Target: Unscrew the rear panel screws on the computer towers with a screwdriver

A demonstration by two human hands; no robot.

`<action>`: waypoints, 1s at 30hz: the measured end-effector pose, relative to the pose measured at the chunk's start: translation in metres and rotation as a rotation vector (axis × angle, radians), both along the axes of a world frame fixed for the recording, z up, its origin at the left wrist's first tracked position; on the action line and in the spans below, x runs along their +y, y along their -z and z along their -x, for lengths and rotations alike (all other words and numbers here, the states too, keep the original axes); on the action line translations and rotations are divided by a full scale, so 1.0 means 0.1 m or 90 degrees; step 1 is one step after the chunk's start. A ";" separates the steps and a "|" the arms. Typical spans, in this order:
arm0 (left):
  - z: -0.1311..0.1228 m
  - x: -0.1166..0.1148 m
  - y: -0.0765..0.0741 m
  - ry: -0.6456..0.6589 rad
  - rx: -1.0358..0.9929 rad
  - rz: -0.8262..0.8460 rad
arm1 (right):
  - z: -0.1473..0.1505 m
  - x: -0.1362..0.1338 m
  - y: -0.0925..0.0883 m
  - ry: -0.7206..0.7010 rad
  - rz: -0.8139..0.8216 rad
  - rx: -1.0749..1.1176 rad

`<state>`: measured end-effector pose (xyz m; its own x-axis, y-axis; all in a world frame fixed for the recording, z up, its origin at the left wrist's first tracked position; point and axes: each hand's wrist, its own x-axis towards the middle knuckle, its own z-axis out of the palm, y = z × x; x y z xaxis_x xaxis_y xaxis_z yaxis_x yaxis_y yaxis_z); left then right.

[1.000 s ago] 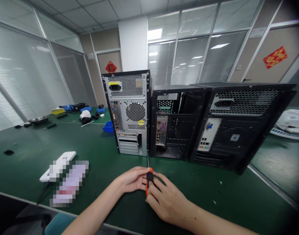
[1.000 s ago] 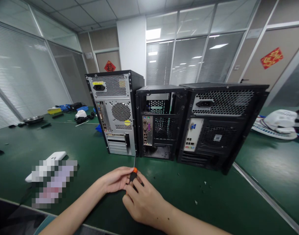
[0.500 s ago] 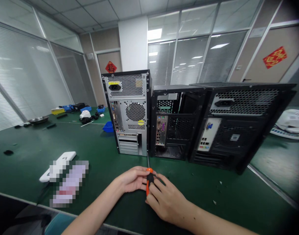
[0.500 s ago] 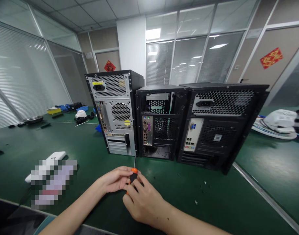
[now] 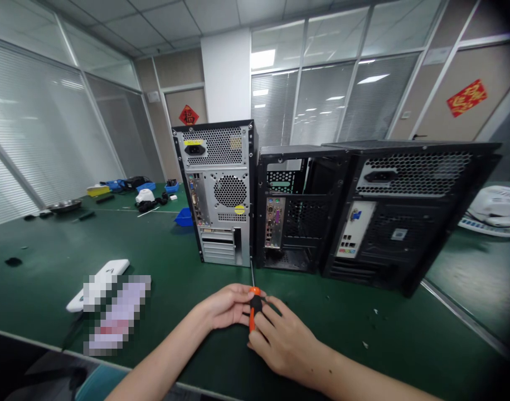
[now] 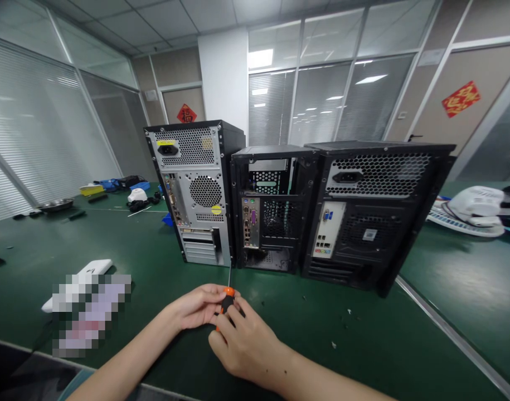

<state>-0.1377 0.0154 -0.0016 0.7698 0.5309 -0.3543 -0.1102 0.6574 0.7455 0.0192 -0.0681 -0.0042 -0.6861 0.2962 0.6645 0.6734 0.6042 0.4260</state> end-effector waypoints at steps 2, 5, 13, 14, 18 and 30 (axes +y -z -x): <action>-0.01 0.00 0.01 -0.001 -0.007 -0.001 | 0.00 0.01 0.00 0.001 -0.001 0.002; -0.02 -0.01 0.03 -0.001 -0.017 -0.002 | 0.00 0.01 0.00 -0.001 -0.002 0.006; -0.02 -0.01 0.02 -0.002 -0.036 -0.001 | -0.01 0.00 -0.03 0.005 0.011 -0.010; -0.02 -0.01 0.02 -0.002 -0.038 0.001 | -0.01 0.00 -0.03 0.005 0.011 -0.011; -0.01 -0.01 0.03 0.003 -0.044 -0.001 | -0.02 0.01 -0.05 0.022 0.020 -0.024; -0.01 0.02 0.12 0.006 -0.022 -0.028 | -0.03 -0.04 -0.12 -0.035 0.020 -0.084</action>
